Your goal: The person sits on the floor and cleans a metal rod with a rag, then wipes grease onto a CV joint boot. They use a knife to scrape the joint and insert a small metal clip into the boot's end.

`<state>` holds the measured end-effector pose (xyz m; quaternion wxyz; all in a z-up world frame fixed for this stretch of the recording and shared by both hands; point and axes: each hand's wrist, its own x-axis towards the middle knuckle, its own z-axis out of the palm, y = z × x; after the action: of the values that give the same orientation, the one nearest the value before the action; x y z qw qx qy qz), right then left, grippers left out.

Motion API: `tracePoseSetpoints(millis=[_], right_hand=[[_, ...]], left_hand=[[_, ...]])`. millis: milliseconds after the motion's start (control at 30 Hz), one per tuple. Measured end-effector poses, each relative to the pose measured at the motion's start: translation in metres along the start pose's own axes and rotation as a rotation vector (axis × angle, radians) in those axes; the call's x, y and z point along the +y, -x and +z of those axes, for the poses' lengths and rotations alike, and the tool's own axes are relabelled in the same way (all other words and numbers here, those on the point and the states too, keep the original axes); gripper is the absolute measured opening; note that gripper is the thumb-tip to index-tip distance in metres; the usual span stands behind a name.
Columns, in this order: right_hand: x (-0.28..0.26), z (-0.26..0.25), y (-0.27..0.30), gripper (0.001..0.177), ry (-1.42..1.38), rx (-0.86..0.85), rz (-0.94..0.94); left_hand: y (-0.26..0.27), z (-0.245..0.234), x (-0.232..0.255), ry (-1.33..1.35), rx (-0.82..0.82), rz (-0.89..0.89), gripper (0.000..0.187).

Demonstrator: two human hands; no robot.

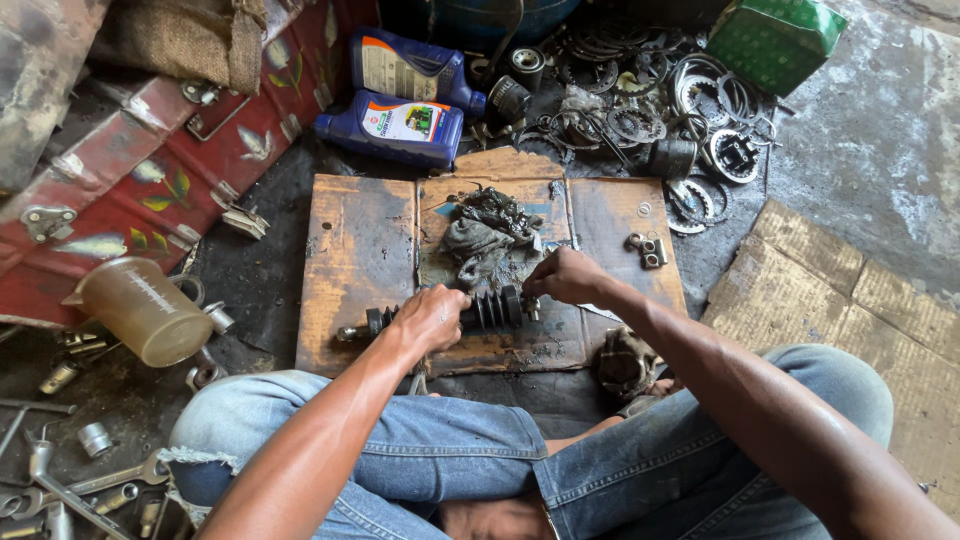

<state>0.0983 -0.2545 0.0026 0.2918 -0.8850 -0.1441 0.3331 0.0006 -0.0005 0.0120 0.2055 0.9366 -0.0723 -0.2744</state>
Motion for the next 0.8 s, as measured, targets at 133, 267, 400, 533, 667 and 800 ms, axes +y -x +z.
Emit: tracePoseSetpoints(millis=[133,267,400,533,667,800], right_hand=[[0.001,0.003,-0.002,0.023,0.172,0.009,-0.031],[-0.004,-0.002,0.004,0.026,0.05,-0.074,-0.008],[-0.023,-0.011,0.022,0.034,0.223,-0.069,-0.195],[-0.044,-0.004,0.045,0.061,0.472,-0.142,-0.084],[-0.048,0.003,0.05,0.055,0.687,-0.072,-0.13],[-0.038,0.005,0.042,0.053,0.68,0.002,-0.275]], left_hand=[[0.002,-0.001,0.001,-0.031,0.027,0.025,0.039],[0.002,-0.001,0.001,-0.053,0.046,0.045,0.036],[-0.001,-0.001,0.001,-0.048,0.041,0.041,0.039],[-0.001,0.002,-0.001,-0.057,0.064,0.061,0.04],[-0.004,0.005,-0.004,-0.079,0.066,0.077,0.038],[-0.007,0.006,-0.007,-0.105,0.049,0.075,0.042]])
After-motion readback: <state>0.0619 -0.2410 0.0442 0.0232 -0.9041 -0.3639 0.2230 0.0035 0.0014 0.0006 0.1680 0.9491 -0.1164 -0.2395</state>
